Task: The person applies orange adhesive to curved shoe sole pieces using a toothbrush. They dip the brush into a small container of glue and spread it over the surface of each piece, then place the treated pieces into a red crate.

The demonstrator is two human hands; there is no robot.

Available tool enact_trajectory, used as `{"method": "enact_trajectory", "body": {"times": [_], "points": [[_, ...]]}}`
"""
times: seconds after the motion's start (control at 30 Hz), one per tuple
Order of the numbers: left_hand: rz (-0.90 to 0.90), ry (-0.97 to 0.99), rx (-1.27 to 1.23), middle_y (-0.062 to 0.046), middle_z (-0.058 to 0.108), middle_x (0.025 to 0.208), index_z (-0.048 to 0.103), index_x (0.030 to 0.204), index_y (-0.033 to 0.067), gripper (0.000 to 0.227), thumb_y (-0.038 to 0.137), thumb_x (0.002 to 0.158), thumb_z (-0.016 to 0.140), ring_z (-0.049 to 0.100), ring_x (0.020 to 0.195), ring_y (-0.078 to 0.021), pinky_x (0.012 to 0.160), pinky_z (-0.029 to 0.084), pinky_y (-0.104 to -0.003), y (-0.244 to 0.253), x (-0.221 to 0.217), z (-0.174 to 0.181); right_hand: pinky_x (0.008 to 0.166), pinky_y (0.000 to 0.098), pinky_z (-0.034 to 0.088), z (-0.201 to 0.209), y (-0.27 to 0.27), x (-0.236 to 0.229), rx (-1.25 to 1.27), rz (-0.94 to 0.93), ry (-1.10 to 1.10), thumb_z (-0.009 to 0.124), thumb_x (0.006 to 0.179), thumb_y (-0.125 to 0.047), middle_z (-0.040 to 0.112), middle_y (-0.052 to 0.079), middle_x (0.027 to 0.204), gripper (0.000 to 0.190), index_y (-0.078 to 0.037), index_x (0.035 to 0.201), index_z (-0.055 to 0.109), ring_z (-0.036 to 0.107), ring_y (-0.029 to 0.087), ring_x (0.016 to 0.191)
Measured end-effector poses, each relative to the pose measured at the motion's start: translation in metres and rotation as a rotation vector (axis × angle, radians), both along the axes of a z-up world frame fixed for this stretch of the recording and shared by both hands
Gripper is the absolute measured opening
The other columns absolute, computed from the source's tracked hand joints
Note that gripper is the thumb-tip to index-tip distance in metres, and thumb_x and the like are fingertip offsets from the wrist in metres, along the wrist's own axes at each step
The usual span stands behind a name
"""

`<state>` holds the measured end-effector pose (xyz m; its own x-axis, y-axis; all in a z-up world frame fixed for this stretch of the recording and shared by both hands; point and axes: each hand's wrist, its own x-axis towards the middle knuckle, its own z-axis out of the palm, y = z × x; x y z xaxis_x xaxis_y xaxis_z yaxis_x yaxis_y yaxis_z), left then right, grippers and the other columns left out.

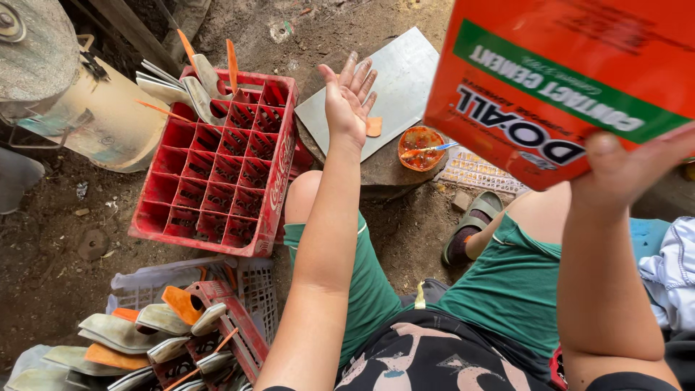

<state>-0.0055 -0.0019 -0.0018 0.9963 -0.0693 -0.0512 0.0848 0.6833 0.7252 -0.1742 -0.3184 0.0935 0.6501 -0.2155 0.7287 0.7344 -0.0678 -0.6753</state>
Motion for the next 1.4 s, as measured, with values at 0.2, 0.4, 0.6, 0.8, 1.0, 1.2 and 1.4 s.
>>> {"method": "enact_trajectory", "body": {"times": [0.2, 0.4, 0.6, 0.8, 1.0, 1.2, 1.4], "points": [[-0.014, 0.047, -0.015, -0.017, 0.043, 0.161, 0.035, 0.16, 0.0109, 0.093, 0.076, 0.097, 0.018, 0.04, 0.149, -0.0337, 0.123, 0.02, -0.054, -0.001, 0.003, -0.003, 0.127, 0.032, 0.029, -0.032, 0.029, 0.014, -0.083, -0.102, 0.045, 0.092, 0.1, -0.034, 0.031, 0.008, 0.166, 0.106, -0.015, 0.171, 0.016, 0.035, 0.018, 0.152], [-0.021, 0.055, -0.049, -0.016, 0.045, 0.16, 0.037, 0.16, 0.0114, 0.09, 0.075, 0.098, 0.019, 0.043, 0.148, -0.0323, 0.123, 0.023, -0.053, 0.003, 0.005, -0.01, 0.116, 0.0371, 0.039, -0.03, 0.048, 0.012, 0.076, -0.016, 0.184, 0.095, 0.092, -0.033, 0.038, 0.014, 0.15, 0.114, -0.011, 0.168, 0.013, 0.045, 0.024, 0.137], [-0.017, 0.042, -0.085, -0.015, 0.047, 0.159, 0.038, 0.159, 0.0113, 0.088, 0.073, 0.099, 0.02, 0.045, 0.146, -0.031, 0.122, 0.025, -0.052, 0.006, 0.004, -0.012, 0.117, 0.0348, 0.04, -0.008, 0.044, 0.005, 0.073, -0.002, 0.098, 0.093, 0.095, -0.027, 0.039, 0.01, 0.149, 0.106, -0.013, 0.168, 0.016, 0.045, 0.021, 0.136], [-0.007, 0.07, -0.094, -0.016, 0.048, 0.158, 0.038, 0.159, 0.0106, 0.088, 0.073, 0.1, 0.019, 0.045, 0.145, -0.0315, 0.121, 0.025, -0.051, 0.006, 0.001, -0.003, 0.114, 0.0326, 0.041, -0.004, 0.04, 0.007, 0.051, 0.018, 0.059, 0.092, 0.097, -0.022, 0.041, 0.008, 0.143, 0.103, -0.014, 0.168, 0.017, 0.046, 0.019, 0.13], [0.022, 0.075, -0.058, -0.016, 0.048, 0.157, 0.038, 0.158, 0.0094, 0.089, 0.073, 0.099, 0.018, 0.045, 0.146, -0.0313, 0.122, 0.026, -0.052, 0.009, -0.004, -0.002, 0.112, 0.0304, 0.042, -0.025, 0.038, 0.02, -0.017, 0.049, 0.059, 0.091, 0.099, -0.018, 0.043, 0.006, 0.136, 0.101, -0.015, 0.169, 0.019, 0.048, 0.017, 0.125], [0.009, 0.079, -0.099, -0.016, 0.049, 0.156, 0.038, 0.158, 0.01, 0.088, 0.072, 0.1, 0.018, 0.046, 0.144, -0.0317, 0.121, 0.026, -0.052, 0.011, -0.001, -0.002, 0.11, 0.029, 0.042, -0.057, 0.047, 0.032, -0.017, 0.006, 0.131, 0.091, 0.101, -0.014, 0.045, 0.004, 0.131, 0.099, -0.015, 0.169, 0.02, 0.05, 0.016, 0.12], [0.017, 0.066, -0.1, -0.016, 0.05, 0.156, 0.039, 0.158, 0.0101, 0.086, 0.071, 0.1, 0.019, 0.047, 0.144, -0.0306, 0.121, 0.026, -0.051, 0.015, -0.004, -0.007, 0.099, 0.03, 0.042, -0.034, 0.016, 0.049, 0.19, -0.038, 0.053, 0.078, 0.108, -0.017, 0.045, 0.007, 0.149, 0.084, -0.016, 0.167, 0.018, 0.051, 0.017, 0.121]]}}
